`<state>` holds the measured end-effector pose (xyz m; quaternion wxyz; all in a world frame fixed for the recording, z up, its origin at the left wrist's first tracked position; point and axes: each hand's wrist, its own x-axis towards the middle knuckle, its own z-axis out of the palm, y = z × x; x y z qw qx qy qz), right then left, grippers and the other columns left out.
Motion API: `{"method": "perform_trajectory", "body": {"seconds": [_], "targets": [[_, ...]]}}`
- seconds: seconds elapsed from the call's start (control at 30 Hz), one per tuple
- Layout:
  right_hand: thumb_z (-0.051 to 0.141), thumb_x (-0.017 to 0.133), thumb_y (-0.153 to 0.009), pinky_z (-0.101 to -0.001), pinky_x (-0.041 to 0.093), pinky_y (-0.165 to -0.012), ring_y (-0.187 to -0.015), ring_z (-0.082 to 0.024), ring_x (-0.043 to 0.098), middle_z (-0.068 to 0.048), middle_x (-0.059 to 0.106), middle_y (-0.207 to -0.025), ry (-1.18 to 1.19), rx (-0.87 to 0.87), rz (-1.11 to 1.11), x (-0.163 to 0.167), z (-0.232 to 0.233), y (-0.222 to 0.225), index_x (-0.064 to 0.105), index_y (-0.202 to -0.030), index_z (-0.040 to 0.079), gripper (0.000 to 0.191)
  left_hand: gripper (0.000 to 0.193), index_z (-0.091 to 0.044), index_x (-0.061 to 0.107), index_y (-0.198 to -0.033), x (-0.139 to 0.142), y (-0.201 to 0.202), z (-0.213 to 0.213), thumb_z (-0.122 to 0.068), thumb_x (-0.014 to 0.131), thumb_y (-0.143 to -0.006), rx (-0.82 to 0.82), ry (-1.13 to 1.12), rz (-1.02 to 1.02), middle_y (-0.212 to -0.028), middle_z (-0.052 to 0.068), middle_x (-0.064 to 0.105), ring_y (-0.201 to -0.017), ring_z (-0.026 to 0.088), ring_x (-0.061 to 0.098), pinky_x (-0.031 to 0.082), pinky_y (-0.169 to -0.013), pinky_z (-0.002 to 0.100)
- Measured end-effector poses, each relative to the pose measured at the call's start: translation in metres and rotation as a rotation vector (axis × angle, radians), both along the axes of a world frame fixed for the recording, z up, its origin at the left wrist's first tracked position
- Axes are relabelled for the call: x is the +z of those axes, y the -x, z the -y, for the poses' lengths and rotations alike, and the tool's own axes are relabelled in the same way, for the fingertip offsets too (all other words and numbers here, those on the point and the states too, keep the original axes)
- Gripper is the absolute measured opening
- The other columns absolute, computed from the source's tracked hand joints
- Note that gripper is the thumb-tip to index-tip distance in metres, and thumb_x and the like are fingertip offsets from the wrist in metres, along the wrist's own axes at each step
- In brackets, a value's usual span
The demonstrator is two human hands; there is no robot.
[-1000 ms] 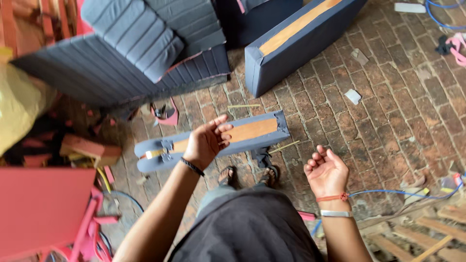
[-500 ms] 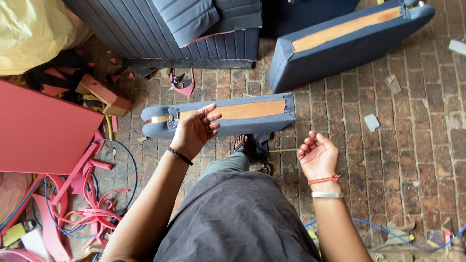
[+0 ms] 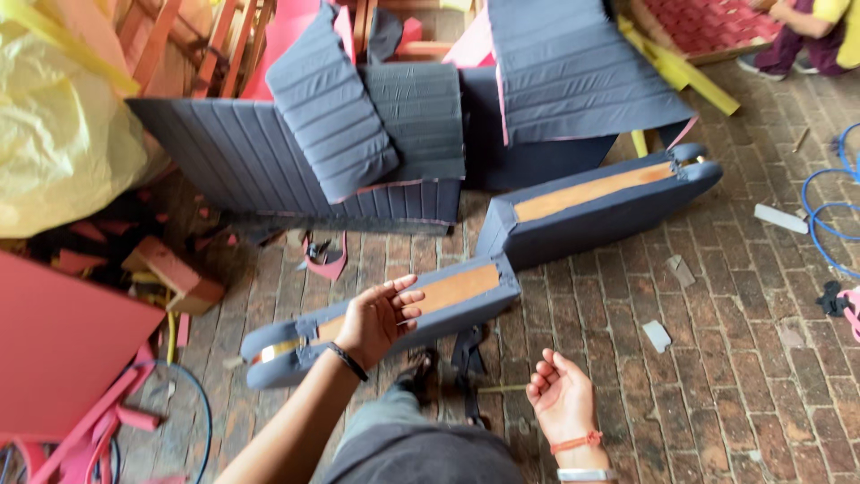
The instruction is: The person carries a foam cushion covered in gray fabric to a workbench, picks staples from a green container, marks the cushion with a chalk marker, measures it with a tape measure, and uses a long wooden straightedge to draw a straight line across the cushion. They then lift the cushion and stack it with other finished cushions on the floor.
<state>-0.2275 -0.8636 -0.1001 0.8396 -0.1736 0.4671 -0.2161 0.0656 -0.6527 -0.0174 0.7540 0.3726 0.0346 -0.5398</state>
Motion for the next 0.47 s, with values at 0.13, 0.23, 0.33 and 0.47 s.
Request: {"method": "perform_trajectory", "body": {"seconds": [0.13,0.23,0.33,0.47], "targets": [[0.029,0.061,-0.093,-0.0334,0.047,-0.062,-0.069,-0.017,0.057,-0.001,0.062,-0.080,0.049,-0.017,-0.022,0.017,0.008,-0.031,0.067,-0.103,0.010,0.022,0.045,-0.009,0.062,-0.131,0.013,-0.034,0.036,-0.038,0.049,-0.100,-0.012,0.140,-0.042,-0.107,0.007,0.074,-0.085,0.018,0.068,0.054,-0.079,0.034],[0.029,0.062,-0.093,-0.0328,0.048,-0.062,-0.068,-0.016,0.057,-0.001,0.062,-0.079,0.076,-0.047,-0.018,0.025,0.008,-0.056,0.067,-0.103,0.009,0.022,0.047,-0.010,0.061,-0.133,0.020,-0.061,0.049,-0.041,0.048,-0.101,-0.070,0.239,-0.036,-0.109,0.006,0.074,-0.086,0.019,0.067,0.053,-0.081,0.035],[0.028,0.063,-0.093,-0.0327,0.048,-0.061,-0.068,-0.016,0.058,-0.001,0.063,-0.079,0.092,-0.084,-0.003,0.031,0.004,-0.077,0.067,-0.103,0.009,0.022,0.052,-0.010,0.060,-0.136,0.020,-0.085,0.045,-0.044,0.046,-0.100,-0.042,0.273,-0.070,-0.107,0.008,0.074,-0.085,0.020,0.068,0.053,-0.079,0.035],[0.029,0.063,-0.092,-0.0328,0.049,-0.061,-0.068,-0.016,0.058,-0.001,0.063,-0.079,0.060,-0.148,-0.031,0.031,-0.010,-0.097,0.068,-0.104,0.009,0.023,0.054,-0.008,0.059,-0.138,0.011,-0.120,0.038,-0.046,0.046,-0.102,-0.020,0.262,-0.115,-0.107,0.008,0.074,-0.086,0.022,0.068,0.053,-0.080,0.038]]}}
